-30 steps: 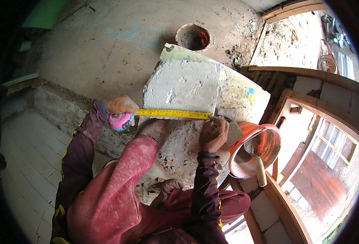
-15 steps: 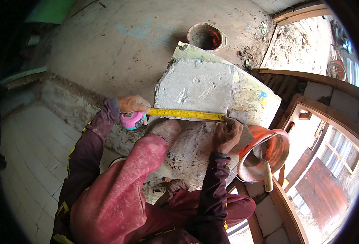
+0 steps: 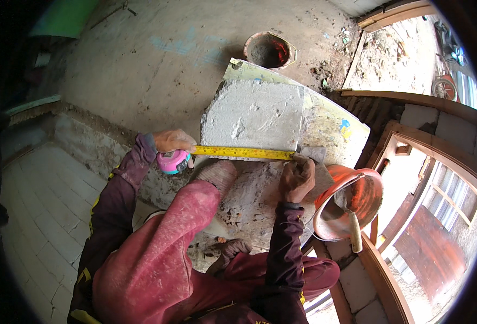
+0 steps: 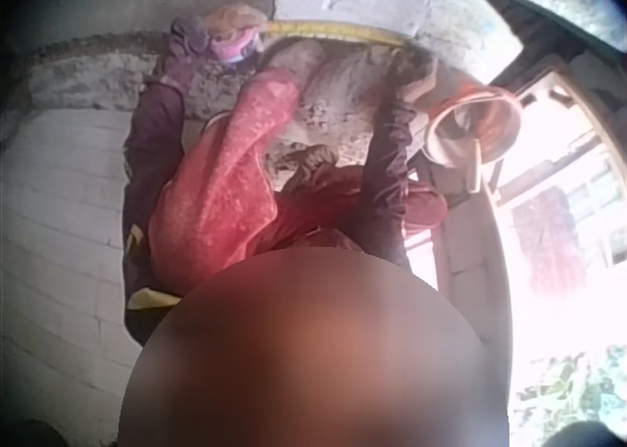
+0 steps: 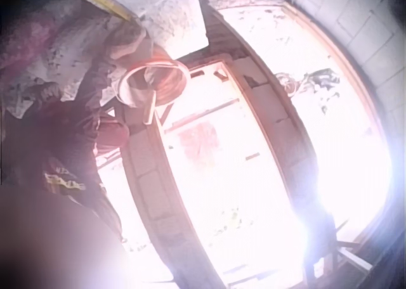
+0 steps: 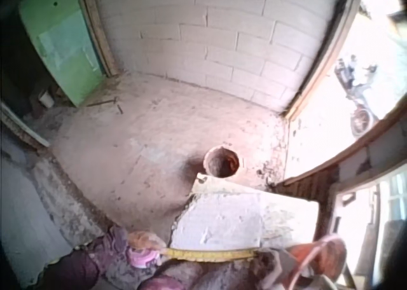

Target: The person measures a rectangular concrete block with a tape measure, then uses a hand saw to cut it. After sawing, they use a hammer to break the block along the cut line. The person then picks up a piece of wood and places it outside the window frame.

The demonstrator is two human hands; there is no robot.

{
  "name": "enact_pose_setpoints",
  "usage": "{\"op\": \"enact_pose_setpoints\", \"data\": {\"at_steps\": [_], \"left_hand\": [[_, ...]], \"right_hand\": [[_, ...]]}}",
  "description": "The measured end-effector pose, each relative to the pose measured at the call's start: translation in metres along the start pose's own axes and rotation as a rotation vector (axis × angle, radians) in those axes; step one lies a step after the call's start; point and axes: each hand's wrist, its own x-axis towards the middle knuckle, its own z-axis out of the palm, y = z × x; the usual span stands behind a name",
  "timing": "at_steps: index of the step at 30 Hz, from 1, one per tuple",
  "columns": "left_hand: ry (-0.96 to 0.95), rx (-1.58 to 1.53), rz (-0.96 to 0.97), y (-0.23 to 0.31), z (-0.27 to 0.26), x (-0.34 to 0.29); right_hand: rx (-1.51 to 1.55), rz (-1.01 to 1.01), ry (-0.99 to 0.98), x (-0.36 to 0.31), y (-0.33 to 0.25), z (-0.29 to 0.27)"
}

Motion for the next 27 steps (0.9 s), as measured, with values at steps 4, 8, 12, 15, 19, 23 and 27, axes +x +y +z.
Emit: {"op": "enact_pose_setpoints", "data": {"at_steps": [4,8,12,15,19,23,27], "left_hand": [[0.005,-0.044,-0.054,-0.001,0.001,0.000],[-0.001,-0.004,-0.022,-0.001,0.000,0.001],[0.003,0.044,-0.026,0.001,-0.001,0.001],[0.005,0.027,-0.040,0.003,0.000,0.000],[0.011,-0.037,-0.067,0.005,0.001,-0.001],[0.008,-0.044,-0.063,0.008,0.002,-0.001],[-0.007,-0.069,-0.038,0.011,0.002,-0.002]], "right_hand": [[0.058,-0.023,0.006,0.001,-0.002,0.000],[0.075,0.001,0.006,0.000,-0.003,0.002],[0.076,-0.016,0.021,0.000,-0.001,0.003],[0.083,-0.033,0.027,0.001,-0.001,0.003],[0.100,-0.019,0.017,0.002,-0.001,0.003],[0.102,-0.028,0.021,0.002,-0.002,0.003],[0.096,-0.066,0.025,0.003,-0.002,0.004]]}}
